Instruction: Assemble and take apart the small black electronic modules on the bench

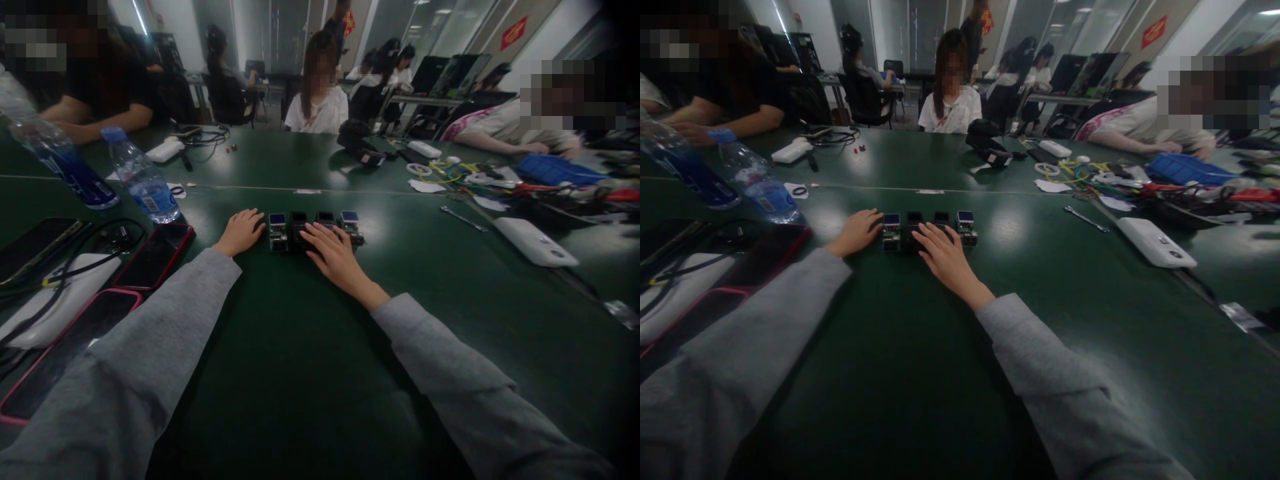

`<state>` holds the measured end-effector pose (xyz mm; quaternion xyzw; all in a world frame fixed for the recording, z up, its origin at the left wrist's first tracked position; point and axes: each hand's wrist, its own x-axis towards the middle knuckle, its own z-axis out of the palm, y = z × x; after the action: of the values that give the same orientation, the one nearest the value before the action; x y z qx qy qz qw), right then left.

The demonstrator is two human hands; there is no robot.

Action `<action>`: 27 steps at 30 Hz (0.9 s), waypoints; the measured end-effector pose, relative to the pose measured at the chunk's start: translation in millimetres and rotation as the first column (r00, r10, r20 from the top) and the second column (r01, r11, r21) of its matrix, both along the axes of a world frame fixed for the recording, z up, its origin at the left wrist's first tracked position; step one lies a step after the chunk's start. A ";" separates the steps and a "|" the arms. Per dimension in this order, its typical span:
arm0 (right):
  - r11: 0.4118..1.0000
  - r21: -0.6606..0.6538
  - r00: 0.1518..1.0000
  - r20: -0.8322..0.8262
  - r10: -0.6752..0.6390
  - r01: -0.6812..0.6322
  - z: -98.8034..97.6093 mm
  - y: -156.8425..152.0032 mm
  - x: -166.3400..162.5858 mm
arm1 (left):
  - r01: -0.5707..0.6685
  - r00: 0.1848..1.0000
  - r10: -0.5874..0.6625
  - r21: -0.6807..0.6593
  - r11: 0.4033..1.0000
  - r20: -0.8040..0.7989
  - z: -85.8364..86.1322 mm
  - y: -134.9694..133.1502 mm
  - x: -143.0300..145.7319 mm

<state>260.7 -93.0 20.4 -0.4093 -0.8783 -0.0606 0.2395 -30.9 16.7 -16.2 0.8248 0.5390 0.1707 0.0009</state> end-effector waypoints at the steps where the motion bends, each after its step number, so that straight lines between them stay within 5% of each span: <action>1: 1.000 -0.006 1.000 0.002 0.007 -0.007 -0.5 0.3 0.3 | 0.001 1.000 -0.001 0.002 1.000 0.003 0.7 -0.5 0.4; 16: 1.000 -0.024 1.000 0.011 0.007 -0.007 1.8 -1.5 -1.3 | 0.086 0.991 -0.104 0.188 0.978 0.084 30.8 -25.2 18.8; 27: 0.988 -0.040 0.958 -0.239 -0.157 0.152 -4.7 5.1 6.3 | 0.143 0.958 -0.200 0.262 0.954 0.207 38.2 -33.1 19.0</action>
<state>267.0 -87.9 15.8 -0.4833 -0.8088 -0.0196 0.3345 -11.9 -16.3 22.0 0.8371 0.4358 0.3298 -0.0232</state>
